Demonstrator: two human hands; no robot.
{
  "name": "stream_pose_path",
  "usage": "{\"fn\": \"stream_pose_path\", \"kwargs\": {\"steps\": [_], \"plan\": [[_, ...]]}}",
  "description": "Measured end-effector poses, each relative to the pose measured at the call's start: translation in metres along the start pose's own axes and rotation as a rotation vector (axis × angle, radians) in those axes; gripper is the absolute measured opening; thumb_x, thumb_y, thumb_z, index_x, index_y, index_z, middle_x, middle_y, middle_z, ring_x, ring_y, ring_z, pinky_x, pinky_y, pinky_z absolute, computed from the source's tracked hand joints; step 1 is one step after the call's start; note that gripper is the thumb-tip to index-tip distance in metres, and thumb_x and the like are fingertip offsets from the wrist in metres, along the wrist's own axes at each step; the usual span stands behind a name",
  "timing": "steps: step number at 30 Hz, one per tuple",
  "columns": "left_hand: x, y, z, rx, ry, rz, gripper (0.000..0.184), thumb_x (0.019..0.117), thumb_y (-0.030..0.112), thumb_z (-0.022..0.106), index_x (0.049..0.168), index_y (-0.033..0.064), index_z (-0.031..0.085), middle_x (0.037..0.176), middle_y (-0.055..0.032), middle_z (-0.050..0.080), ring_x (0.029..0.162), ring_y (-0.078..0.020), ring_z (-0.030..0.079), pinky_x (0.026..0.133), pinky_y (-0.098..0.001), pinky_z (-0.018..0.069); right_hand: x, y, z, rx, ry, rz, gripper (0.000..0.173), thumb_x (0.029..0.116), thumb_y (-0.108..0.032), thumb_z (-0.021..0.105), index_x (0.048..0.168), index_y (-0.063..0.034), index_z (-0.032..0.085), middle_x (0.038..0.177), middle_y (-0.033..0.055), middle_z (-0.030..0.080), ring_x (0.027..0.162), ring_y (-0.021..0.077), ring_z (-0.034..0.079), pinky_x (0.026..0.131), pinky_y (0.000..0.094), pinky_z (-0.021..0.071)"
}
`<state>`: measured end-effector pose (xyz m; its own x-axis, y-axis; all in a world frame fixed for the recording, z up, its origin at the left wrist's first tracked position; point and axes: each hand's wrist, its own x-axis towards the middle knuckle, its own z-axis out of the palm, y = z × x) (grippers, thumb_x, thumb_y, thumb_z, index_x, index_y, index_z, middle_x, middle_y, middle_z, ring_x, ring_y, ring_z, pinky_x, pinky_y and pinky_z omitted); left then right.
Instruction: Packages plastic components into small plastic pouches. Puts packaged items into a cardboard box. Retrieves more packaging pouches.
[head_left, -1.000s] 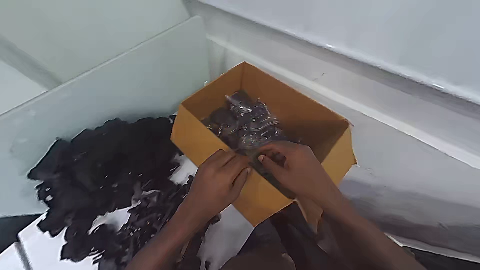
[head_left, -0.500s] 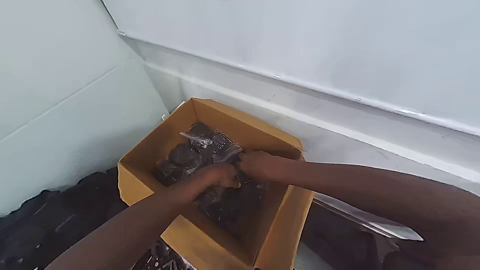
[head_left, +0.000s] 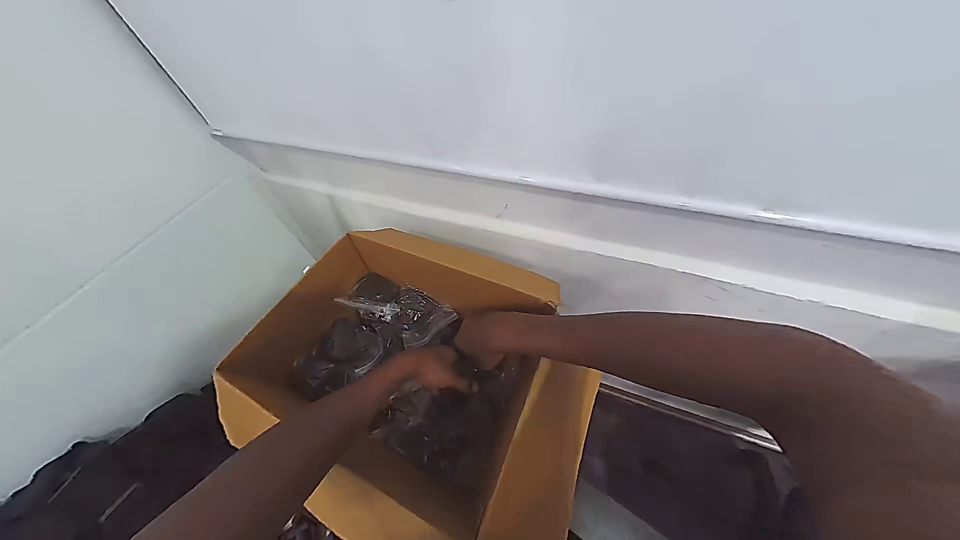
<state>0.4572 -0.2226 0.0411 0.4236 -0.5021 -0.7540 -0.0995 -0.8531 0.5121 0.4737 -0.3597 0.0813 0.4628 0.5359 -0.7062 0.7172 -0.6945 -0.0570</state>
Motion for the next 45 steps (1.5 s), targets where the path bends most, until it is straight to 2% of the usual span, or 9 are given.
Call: {"fn": "stream_pose_path", "kwargs": {"steps": [3,6,11,14,19,29,32,37,45], "plan": [[-0.044,0.001,-0.008,-0.219,0.136,0.092,0.045,0.0952,0.023,0.074,0.131,0.0016,0.056,0.107,-0.0119,0.065,0.085,-0.0149,0.062,0.078,-0.0345,0.0537,-0.014,-0.001,-0.015,0.209,0.1,-0.04,0.044,0.0842,-0.016,0.081,0.119,0.0042,0.065,0.105,0.0238,0.066,0.099,0.0404,0.064,0.082,0.0616,0.0498],[-0.098,-0.002,-0.004,-0.544,0.305,0.128,0.054,0.0911,0.014,0.077,0.136,0.0058,0.049,0.122,-0.0122,0.064,0.105,-0.0178,0.066,0.089,-0.0346,0.0575,-0.04,-0.012,-0.02,0.548,0.292,-0.068,0.056,0.0838,-0.023,0.085,0.129,-0.0027,0.06,0.113,0.0201,0.066,0.104,0.035,0.065,0.088,0.0577,0.0518],[-0.181,-0.015,0.055,-0.74,0.84,0.319,0.082,0.084,0.025,0.082,0.153,0.0119,0.039,0.107,-0.0074,0.074,0.092,-0.016,0.073,0.082,-0.0327,0.0616,-0.091,-0.07,-0.002,1.187,0.665,-0.122,0.056,0.0814,-0.032,0.086,0.126,-0.0107,0.059,0.111,0.0085,0.068,0.099,0.0175,0.068,0.088,0.04,0.0573],[-0.222,-0.03,0.118,-0.73,1.151,0.549,0.061,0.0869,0.018,0.081,0.139,-0.0003,0.053,0.111,-0.0075,0.074,0.097,-0.0187,0.074,0.082,-0.0347,0.0646,-0.104,-0.138,0.02,1.632,0.853,-0.277,0.059,0.0824,-0.022,0.084,0.131,-0.0068,0.055,0.116,0.0086,0.068,0.103,0.0174,0.07,0.086,0.0343,0.0633],[-0.26,-0.064,0.22,-0.747,1.488,0.593,0.019,0.0975,0.016,0.07,0.113,0.0062,0.071,0.1,-0.0002,0.074,0.081,-0.0084,0.072,0.072,-0.0251,0.0638,-0.095,-0.242,0.051,1.928,0.729,-0.44,0.059,0.0829,-0.01,0.081,0.132,-0.0024,0.05,0.114,0.0099,0.068,0.099,0.0182,0.071,0.079,0.0333,0.0637],[-0.29,-0.133,0.352,-0.882,1.804,-0.189,0.022,0.1025,0.025,0.059,0.095,0.0087,0.071,0.077,0.0029,0.069,0.067,-0.0049,0.065,0.062,-0.0229,0.0567,-0.003,-0.37,0.095,1.785,0.321,-0.399,0.063,0.0865,-0.026,0.079,0.14,-0.0081,0.052,0.124,0.0107,0.065,0.109,0.0204,0.068,0.086,0.0379,0.0621],[-0.297,-0.14,0.376,-1.173,1.813,-0.138,0.022,0.1042,0.02,0.056,0.1,0.004,0.07,0.08,-0.0033,0.067,0.066,-0.0108,0.062,0.06,-0.0261,0.0536,0.009,-0.389,0.099,1.869,0.313,-0.4,0.054,0.0842,-0.016,0.08,0.13,-0.0028,0.054,0.116,0.0133,0.067,0.104,0.0213,0.069,0.085,0.0375,0.062],[-0.305,-0.129,0.39,-1.432,1.794,-0.021,0.026,0.0955,0.006,0.067,0.119,-0.003,0.067,0.105,-0.0128,0.073,0.092,-0.0212,0.072,0.082,-0.0356,0.0625,0.022,-0.407,0.096,1.905,0.248,-0.353,0.049,0.0958,-0.022,0.07,0.136,-0.0032,0.049,0.119,0.0143,0.066,0.104,0.0231,0.069,0.086,0.0407,0.0611],[-0.305,-0.133,0.401,-1.328,1.89,-0.091,0.012,0.0927,0.004,0.068,0.102,-0.0026,0.071,0.089,-0.0111,0.074,0.077,-0.0181,0.072,0.07,-0.0315,0.0623,0.041,-0.407,0.1,1.276,0.463,-0.461,0.064,0.0928,-0.044,0.069,0.144,-0.0067,0.056,0.139,0.0122,0.061,0.126,0.0193,0.06,0.104,0.0402,0.0514]]}}
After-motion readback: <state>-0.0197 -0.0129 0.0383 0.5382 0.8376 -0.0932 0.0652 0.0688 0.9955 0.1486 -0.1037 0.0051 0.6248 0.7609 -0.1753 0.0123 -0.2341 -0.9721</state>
